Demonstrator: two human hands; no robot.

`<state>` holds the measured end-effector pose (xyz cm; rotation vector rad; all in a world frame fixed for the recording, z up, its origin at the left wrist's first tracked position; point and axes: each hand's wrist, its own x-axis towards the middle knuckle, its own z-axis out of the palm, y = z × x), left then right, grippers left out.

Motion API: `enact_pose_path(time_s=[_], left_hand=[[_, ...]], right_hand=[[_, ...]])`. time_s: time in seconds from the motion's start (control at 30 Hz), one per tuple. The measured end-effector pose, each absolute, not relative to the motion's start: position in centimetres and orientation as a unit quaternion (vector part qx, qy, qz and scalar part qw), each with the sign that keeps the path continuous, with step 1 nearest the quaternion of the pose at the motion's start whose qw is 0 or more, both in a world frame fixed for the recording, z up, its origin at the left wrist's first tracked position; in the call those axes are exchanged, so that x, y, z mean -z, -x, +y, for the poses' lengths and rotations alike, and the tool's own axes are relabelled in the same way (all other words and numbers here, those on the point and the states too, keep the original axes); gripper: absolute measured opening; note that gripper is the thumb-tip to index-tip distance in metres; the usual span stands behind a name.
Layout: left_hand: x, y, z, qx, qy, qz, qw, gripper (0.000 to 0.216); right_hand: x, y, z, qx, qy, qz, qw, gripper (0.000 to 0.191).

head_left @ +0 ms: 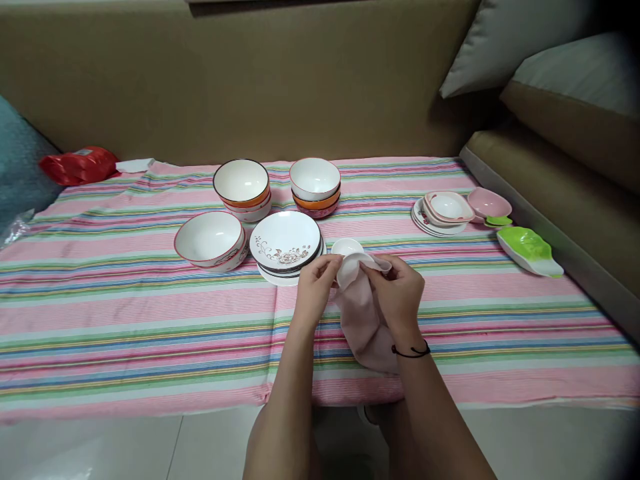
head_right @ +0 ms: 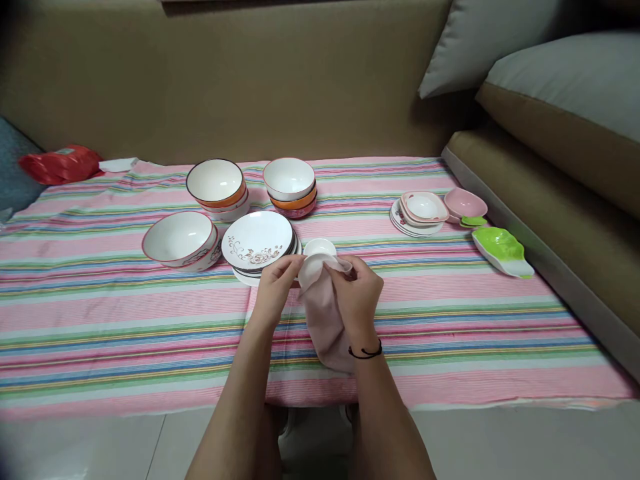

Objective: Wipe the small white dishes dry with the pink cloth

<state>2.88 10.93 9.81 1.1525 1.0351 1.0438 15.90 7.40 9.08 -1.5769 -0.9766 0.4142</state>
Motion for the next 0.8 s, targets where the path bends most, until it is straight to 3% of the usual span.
enact_pose_path(time_s=[0.3, 0.6, 0.8], left_hand=[[-10.18, -2.78, 10.77, -0.415, -0.482, 0.441, 0.633, 0.033], [-9.53, -2.69, 11.27, -0.460, -0.492, 0.481, 0.561, 0.026], [-9.90, -2.80, 11.09, -0.447, -0.507, 0.446, 0.587, 0.026]], right_hand=[[-9.24, -16.11, 7.38, -0.138, 0.687, -0.408, 0.585, 0.030], [-9.39, -15.86, 7.47, -0.220, 0.632, -0.436, 0.602, 0.028], [-9.21, -15.78, 7.55, -0.221, 0.618, -0.480, 0.582, 0.027]])
